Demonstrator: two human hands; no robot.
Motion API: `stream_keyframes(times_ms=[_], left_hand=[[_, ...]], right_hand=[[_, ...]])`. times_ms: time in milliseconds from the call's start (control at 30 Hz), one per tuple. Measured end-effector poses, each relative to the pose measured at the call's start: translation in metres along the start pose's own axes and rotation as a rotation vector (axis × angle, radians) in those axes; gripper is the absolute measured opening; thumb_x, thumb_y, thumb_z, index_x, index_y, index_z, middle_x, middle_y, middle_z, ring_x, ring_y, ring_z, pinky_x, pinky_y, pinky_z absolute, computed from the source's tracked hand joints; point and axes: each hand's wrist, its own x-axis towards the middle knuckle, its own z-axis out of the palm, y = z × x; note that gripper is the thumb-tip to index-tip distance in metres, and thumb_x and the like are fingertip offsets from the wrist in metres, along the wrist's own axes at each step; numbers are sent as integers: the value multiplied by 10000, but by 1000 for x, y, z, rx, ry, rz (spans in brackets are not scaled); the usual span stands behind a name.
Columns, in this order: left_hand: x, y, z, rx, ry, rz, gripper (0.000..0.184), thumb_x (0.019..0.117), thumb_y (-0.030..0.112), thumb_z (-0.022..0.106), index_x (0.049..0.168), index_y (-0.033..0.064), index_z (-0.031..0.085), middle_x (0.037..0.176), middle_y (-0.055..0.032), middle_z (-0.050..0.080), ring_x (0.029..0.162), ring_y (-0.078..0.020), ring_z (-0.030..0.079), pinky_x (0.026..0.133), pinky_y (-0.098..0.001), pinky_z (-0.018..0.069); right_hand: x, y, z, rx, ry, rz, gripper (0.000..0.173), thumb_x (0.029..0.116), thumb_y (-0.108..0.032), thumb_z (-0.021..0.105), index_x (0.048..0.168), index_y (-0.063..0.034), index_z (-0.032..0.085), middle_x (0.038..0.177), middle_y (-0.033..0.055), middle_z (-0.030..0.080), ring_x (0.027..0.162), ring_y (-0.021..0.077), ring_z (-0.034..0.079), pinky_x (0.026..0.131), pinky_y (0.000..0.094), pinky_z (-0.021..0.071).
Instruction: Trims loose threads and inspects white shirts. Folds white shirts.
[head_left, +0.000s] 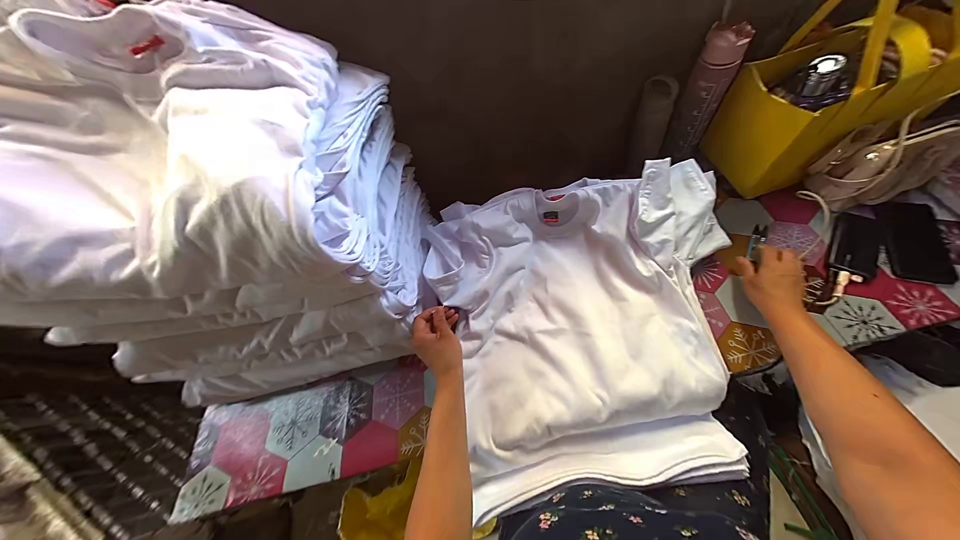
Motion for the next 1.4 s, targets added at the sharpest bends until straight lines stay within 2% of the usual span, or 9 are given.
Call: stream_keyframes(times_ms=[167,400,600,733,800,900,1133,1267,1400], left_hand=[[-4,3,-1,-14,-28,21,259,1056,50,490,1165,-178,549,972,-172,663,819,-85,695,780,-242,590],[-3,2,-2,-17,-27,2,238,1052,53,509,1159,-156,552,963,-128,654,796,-36,688,768,-204,585],[-3,2,-7,16,-39,-9,252,1058,67,506,1170,-153,558,977,-135,651,800,-27,681,766,-192,576],[-3,1,-10,49,-53,7,258,1048,60,525,1165,-166,571,984,-174,660,815,-43,682,771,-196,571],[-2,0,-11,76,-54,20,264,1043,70,539,1159,-163,587,978,-184,672,811,-49,683,773,-197,567],[-2,1,-13,99,-85,16,274,1035,59,540,1168,-172,603,1003,-232,685,841,-131,701,807,-266,579],[0,-9,-18,137,-77,-22,238,1014,72,585,1141,-119,652,979,-211,719,845,-205,734,825,-358,607],[0,-8,-16,124,-49,-29,197,1007,71,606,1100,-92,665,931,-165,724,798,-161,728,788,-329,609],[-1,-5,-16,133,-62,-29,194,1009,61,598,1106,-95,662,924,-164,722,803,-162,723,798,-324,600]], right_hand=[[15,-8,4,-44,-23,81,347,1015,-63,558,1307,120,594,1385,413,491,1306,579,481,1050,704,395],[2,-28,-12,-218,-228,241,628,949,-145,658,1465,105,402,1289,379,587,1163,554,604,932,698,469],[-5,-17,-1,-94,-206,326,449,1030,-151,531,1410,82,478,1212,360,635,1151,521,630,949,668,480],[-15,-8,6,590,-20,394,340,1019,29,457,1356,41,493,920,156,669,659,189,611,636,365,529],[-32,-33,2,811,25,299,354,1012,51,399,1335,21,540,752,55,537,555,99,465,544,270,428],[-57,-98,0,916,-113,85,380,1123,-196,325,1235,32,608,627,-36,470,484,37,443,497,219,440],[-114,-265,49,625,-727,-526,283,1102,-123,417,1106,74,620,805,102,699,585,106,645,622,287,579],[-132,-324,96,526,-879,-593,255,1073,-106,438,1074,37,649,783,100,642,664,160,588,682,360,503],[-144,-353,116,498,-980,-535,549,1143,-336,299,1043,22,703,857,124,618,773,206,545,792,430,457]])
